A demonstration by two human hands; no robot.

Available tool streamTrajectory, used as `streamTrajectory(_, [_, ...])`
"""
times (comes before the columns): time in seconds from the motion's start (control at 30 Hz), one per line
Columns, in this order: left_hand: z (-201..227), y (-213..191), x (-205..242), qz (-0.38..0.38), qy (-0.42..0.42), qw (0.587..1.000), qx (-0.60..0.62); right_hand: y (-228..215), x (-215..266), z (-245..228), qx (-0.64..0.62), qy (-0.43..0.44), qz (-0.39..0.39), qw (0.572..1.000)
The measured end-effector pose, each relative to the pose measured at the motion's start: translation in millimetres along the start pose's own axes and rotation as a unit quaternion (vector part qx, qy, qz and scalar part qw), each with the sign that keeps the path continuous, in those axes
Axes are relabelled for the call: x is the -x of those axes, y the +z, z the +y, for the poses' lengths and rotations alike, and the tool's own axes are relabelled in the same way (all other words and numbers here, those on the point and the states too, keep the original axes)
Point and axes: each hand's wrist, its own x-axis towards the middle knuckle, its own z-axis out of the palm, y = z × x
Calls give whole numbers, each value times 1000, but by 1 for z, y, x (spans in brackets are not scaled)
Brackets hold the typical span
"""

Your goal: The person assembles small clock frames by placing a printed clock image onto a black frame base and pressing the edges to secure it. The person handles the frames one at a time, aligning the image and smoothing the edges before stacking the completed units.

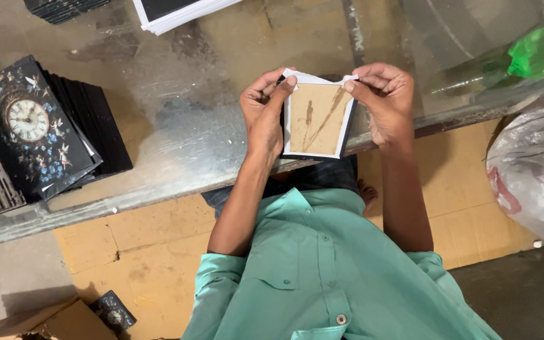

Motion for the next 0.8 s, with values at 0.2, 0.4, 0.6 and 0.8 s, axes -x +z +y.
streamTrajectory(0.2, [4,0,1,-9,-13,1000,5,-2,3,-10,-1,7,-40,999])
streamTrajectory(0.4, [5,1,0,-23,-13,999,-21,-2,2,-10,38,69,-31,996])
streamTrajectory(0.6, [-3,-4,-1,-8,-31,999,-9,-15,5,-1,114,51,-52,991])
streamTrajectory(0.8, [-9,-4,-5,8,-34,999,-9,-17,-2,-8,157,51,-86,982])
